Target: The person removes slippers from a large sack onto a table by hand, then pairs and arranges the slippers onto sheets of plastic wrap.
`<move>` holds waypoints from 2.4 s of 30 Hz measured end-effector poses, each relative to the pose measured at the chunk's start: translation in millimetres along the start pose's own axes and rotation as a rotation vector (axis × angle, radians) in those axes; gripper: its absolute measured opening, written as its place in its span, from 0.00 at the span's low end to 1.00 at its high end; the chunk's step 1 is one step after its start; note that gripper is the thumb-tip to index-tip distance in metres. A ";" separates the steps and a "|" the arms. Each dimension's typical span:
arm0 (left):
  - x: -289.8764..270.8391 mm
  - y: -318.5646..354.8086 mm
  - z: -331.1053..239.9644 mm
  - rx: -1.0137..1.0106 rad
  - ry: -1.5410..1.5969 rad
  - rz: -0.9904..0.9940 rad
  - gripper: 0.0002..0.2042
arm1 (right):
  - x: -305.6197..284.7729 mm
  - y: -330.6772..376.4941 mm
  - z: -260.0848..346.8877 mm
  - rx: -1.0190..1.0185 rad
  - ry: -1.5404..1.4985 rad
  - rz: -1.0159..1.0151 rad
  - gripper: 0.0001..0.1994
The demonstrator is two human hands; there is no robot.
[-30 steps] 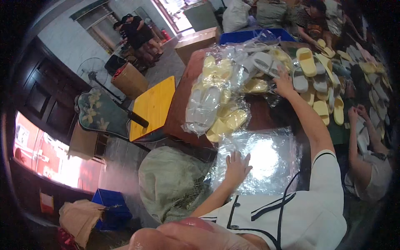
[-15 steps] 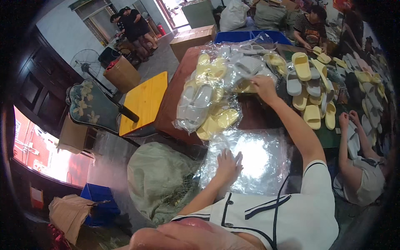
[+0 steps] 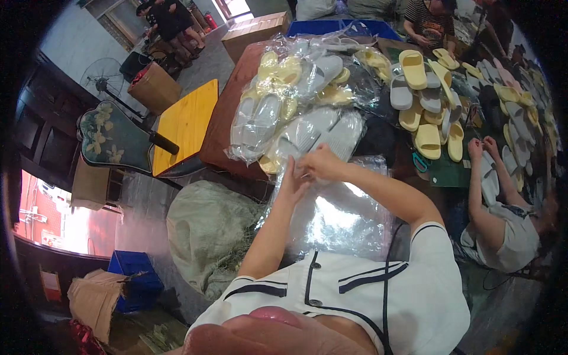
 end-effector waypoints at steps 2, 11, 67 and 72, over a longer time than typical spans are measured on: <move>-1.5 -5.4 4.5 -0.027 0.026 0.025 0.34 | 2.0 11.2 3.0 -0.105 -0.193 0.069 0.14; -19.4 -29.3 25.0 0.007 0.282 -0.078 0.24 | -61.7 15.8 -208.2 0.532 -0.054 -0.570 0.15; 8.3 92.3 -37.5 0.100 -0.091 0.110 0.28 | -35.7 146.4 -101.1 0.431 -1.417 -0.152 0.16; -16.2 152.8 -120.6 0.265 -0.306 0.051 0.36 | -47.0 184.8 -115.6 0.499 -1.319 -0.415 0.08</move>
Point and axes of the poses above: each hand's wrist, its own y-axis away from the middle knuckle, its own x-axis out of the palm, z = x × y, the point moved 3 cm from there along -y, towards the middle knuckle, and after that the axes turned 5 degrees about x, right-handed, at the moved point
